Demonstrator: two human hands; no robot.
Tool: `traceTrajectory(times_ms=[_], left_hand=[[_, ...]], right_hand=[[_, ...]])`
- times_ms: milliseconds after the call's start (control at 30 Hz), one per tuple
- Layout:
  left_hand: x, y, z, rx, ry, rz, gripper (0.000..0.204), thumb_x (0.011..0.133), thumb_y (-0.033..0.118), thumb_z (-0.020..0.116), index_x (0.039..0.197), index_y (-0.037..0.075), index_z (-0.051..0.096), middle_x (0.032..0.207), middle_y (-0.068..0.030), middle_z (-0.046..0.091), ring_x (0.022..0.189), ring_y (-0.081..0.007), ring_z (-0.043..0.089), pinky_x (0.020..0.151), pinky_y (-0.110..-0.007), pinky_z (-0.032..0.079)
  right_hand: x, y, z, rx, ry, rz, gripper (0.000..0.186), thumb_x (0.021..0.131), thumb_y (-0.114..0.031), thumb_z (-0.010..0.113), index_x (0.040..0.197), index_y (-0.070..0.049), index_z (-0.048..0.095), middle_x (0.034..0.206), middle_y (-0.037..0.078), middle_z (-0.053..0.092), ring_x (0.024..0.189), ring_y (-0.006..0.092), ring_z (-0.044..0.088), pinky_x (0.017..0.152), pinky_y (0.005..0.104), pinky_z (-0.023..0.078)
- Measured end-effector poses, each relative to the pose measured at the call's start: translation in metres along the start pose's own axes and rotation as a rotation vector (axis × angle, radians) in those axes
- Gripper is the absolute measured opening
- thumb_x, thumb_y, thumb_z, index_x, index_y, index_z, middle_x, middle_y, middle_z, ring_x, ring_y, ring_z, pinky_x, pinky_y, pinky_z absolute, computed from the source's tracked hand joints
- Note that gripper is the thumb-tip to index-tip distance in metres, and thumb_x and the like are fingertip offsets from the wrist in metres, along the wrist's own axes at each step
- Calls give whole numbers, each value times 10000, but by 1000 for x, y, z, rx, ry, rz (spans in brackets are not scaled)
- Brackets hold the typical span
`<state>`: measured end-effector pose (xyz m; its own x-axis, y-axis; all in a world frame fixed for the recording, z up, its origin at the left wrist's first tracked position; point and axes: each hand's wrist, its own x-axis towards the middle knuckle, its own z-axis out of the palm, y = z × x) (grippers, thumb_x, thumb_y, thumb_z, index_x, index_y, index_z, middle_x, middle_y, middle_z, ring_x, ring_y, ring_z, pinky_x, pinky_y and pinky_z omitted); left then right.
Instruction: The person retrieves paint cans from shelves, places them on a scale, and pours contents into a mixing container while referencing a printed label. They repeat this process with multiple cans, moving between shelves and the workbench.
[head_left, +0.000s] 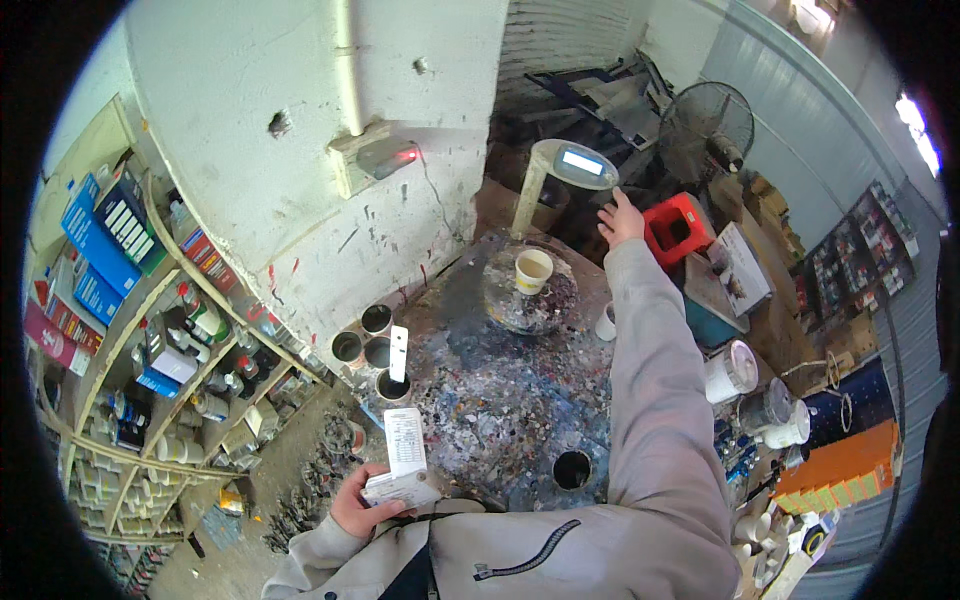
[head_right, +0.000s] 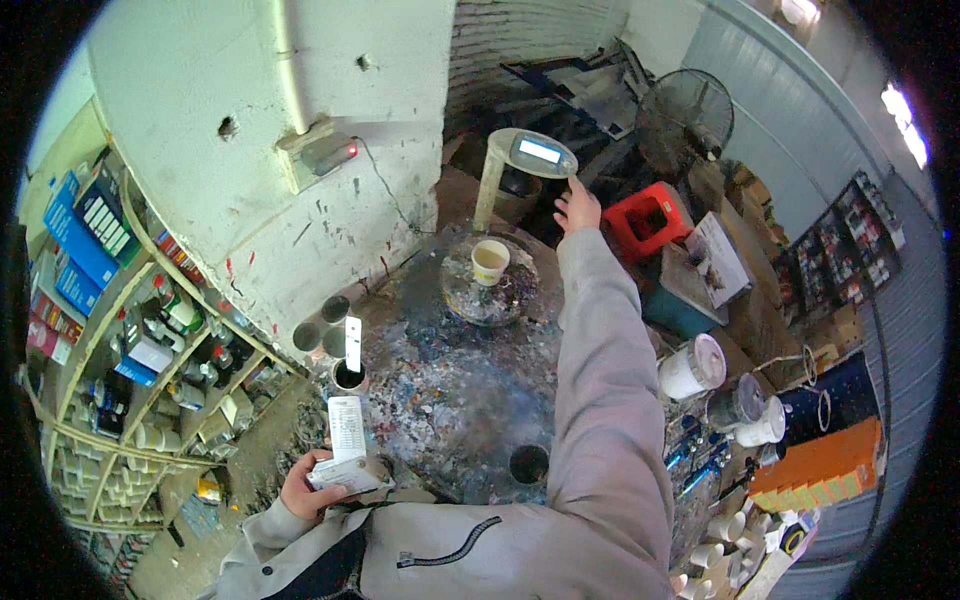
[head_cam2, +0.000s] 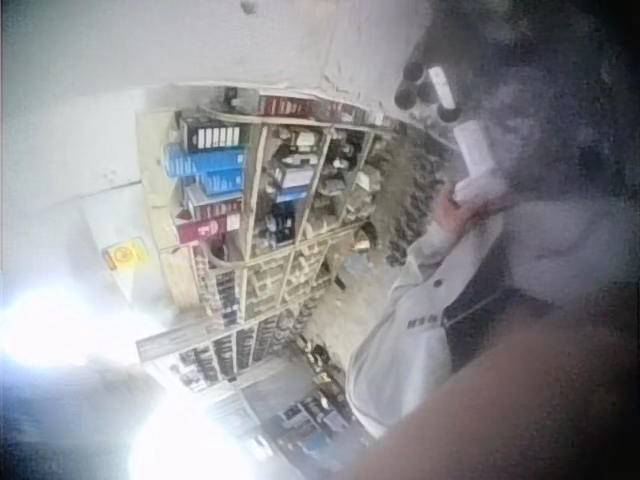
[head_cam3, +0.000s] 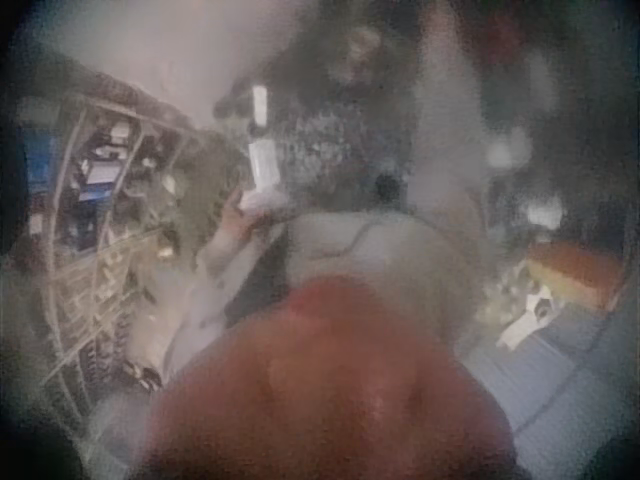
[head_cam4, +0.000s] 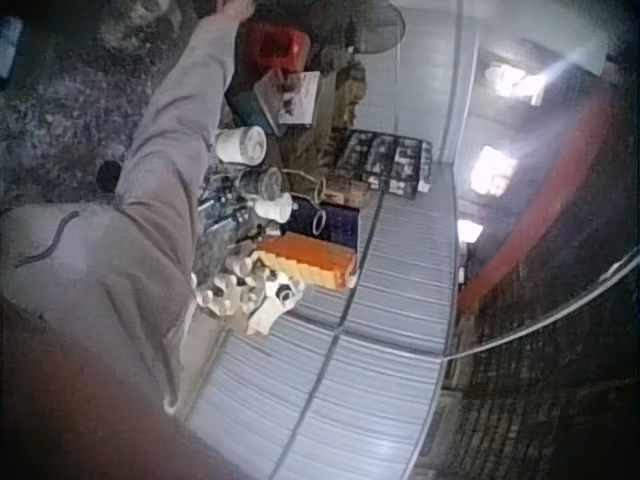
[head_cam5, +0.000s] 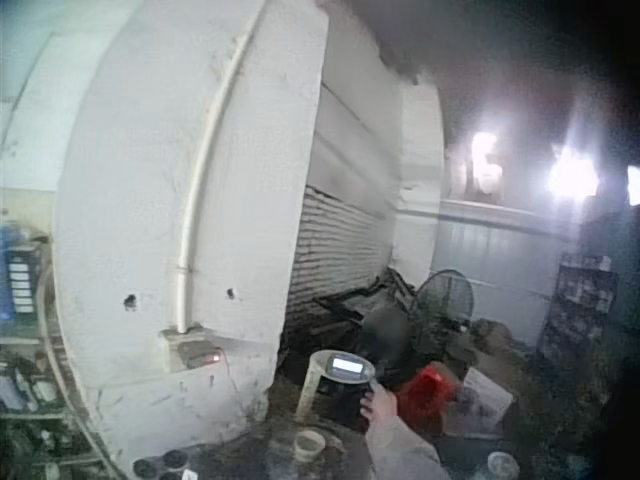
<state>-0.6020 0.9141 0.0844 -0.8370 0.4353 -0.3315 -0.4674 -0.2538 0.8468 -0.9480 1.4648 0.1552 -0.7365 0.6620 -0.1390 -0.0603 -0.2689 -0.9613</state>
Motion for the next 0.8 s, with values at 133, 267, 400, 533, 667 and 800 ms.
traceTrajectory(times_ms=[133, 267, 400, 533, 667, 800], left_hand=[[-19, 5, -5, -97, 105, 4, 488, 825, -37, 706, 1229, 28, 440, 1121, -145, 629, 994, -294, 667, 830, -461, 598], [-33, 3, -14, -108, 203, 35, 471, 839, -20, 699, 1220, 26, 426, 1051, -163, 660, 880, -289, 696, 756, -408, 599], [-40, -3, -19, -138, 226, 52, 471, 860, -37, 678, 1241, 17, 407, 1065, -182, 665, 870, -282, 702, 732, -371, 607], [-36, -9, -21, -103, 236, 49, 470, 859, -21, 688, 1243, 7, 420, 1069, -182, 661, 885, -265, 694, 736, -375, 608], [-27, -14, -24, -46, 183, 69, 472, 847, 30, 714, 1223, 28, 429, 1068, -169, 659, 871, -284, 696, 733, -404, 598], [-18, -15, -16, -111, 177, 86, 482, 840, 27, 714, 1219, 37, 416, 1039, -172, 666, 844, -283, 697, 723, -386, 584]], right_hand=[[46, 12, 22, 100, -74, -37, 679, 893, -475, 681, 1411, -104, 446, 1307, 124, 555, 1118, 307, 575, 869, 445, 494], [65, 25, 37, 169, -7, -105, 635, 898, -406, 711, 1418, -155, 447, 1310, 76, 579, 1139, 299, 593, 813, 420, 490], [63, 35, 34, 218, -9, -147, 555, 909, -358, 715, 1395, -191, 505, 1264, 31, 618, 1091, 250, 639, 723, 361, 477], [47, 29, 34, 276, -84, -93, 568, 938, -372, 665, 1436, -203, 451, 1294, 38, 599, 1131, 263, 617, 790, 391, 470], [-21, 20, 45, 319, 75, -120, 576, 948, -359, 642, 1446, -180, 415, 1268, 57, 592, 1067, 265, 614, 799, 391, 465], [-177, 50, 21, 396, -552, 20, 278, 965, -340, 586, 1056, -84, 648, 825, 7, 626, 752, 134, 576, 674, 278, 435]])
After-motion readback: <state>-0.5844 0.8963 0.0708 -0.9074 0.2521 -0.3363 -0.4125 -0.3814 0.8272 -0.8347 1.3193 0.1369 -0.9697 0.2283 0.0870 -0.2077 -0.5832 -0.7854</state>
